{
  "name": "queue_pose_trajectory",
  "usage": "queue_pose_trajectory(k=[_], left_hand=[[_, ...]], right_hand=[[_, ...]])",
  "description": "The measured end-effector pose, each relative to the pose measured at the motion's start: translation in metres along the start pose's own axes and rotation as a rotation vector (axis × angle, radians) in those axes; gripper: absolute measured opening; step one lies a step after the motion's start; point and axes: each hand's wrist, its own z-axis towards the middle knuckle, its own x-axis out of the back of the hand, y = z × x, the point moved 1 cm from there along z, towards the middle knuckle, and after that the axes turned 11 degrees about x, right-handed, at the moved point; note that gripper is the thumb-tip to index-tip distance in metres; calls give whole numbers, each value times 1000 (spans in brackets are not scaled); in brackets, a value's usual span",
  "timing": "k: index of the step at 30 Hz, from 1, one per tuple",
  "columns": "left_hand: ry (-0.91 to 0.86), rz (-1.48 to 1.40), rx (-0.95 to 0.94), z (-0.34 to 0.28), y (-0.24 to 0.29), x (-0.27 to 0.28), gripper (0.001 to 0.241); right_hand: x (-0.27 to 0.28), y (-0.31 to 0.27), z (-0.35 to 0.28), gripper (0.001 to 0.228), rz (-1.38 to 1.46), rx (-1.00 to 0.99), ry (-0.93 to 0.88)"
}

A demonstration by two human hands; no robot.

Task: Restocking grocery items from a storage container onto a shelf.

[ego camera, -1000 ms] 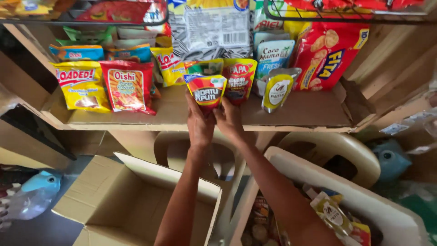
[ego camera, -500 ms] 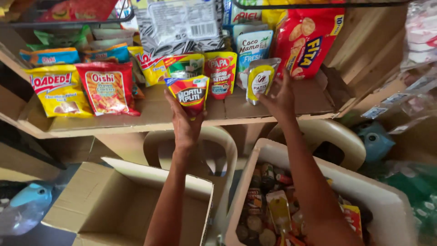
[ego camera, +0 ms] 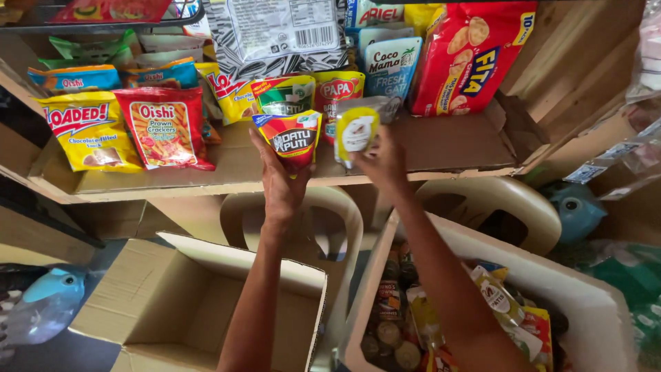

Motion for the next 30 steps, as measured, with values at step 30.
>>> queue_pose_trajectory(k=[30], left_hand=[[-104,-129,12,3,6,13,134]], right_hand=[[-19,-27,-25,88,89,-209,28]])
